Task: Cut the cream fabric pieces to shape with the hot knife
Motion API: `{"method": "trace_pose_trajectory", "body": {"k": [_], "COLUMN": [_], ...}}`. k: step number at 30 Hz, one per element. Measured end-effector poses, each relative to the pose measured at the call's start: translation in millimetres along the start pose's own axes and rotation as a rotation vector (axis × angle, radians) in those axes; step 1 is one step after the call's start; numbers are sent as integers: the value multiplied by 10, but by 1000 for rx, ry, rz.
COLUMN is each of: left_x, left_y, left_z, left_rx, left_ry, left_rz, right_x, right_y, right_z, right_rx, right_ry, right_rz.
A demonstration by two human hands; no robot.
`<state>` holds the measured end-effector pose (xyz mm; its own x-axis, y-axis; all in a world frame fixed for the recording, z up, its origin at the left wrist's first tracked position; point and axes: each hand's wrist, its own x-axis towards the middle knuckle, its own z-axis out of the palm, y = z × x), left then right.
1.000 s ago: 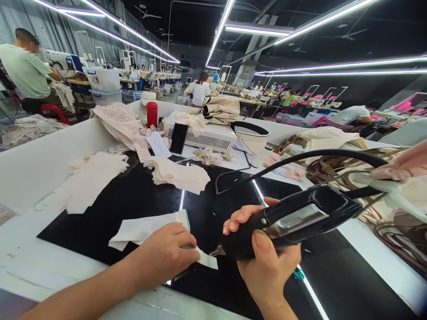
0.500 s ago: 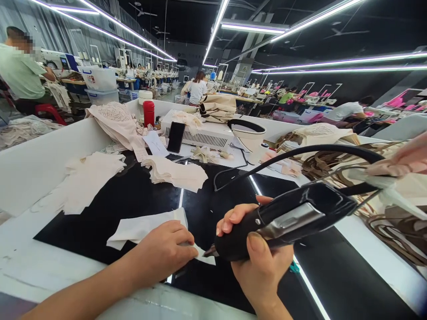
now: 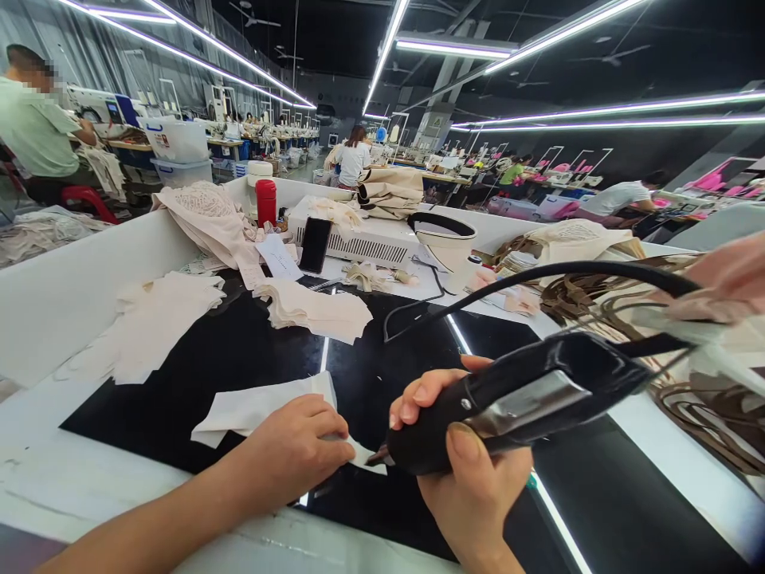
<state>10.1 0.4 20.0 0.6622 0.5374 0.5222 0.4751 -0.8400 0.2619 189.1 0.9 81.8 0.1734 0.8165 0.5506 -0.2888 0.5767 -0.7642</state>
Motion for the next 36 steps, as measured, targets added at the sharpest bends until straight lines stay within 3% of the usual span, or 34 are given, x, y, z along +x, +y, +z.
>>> {"method": "trace_pose_trajectory", "body": {"k": [21, 27, 30, 36], "left_x": [-8, -19, -67, -263], "left_y": [7, -82, -196, -271], "left_z": [-20, -113, -200, -316], "left_rx": [-26, -167, -129, -12], "left_ry": [11, 10, 40, -101], "left_rz": [-9, -107, -176, -158], "right_x": [-48, 34, 119, 296], "right_y": [5, 31, 73, 178], "right_z": [-48, -91, -159, -236], "right_rx": [-33, -16, -46, -171], "right_ry": [3, 8, 12, 7], "right_rz": [-2, -16, -27, -65]}}
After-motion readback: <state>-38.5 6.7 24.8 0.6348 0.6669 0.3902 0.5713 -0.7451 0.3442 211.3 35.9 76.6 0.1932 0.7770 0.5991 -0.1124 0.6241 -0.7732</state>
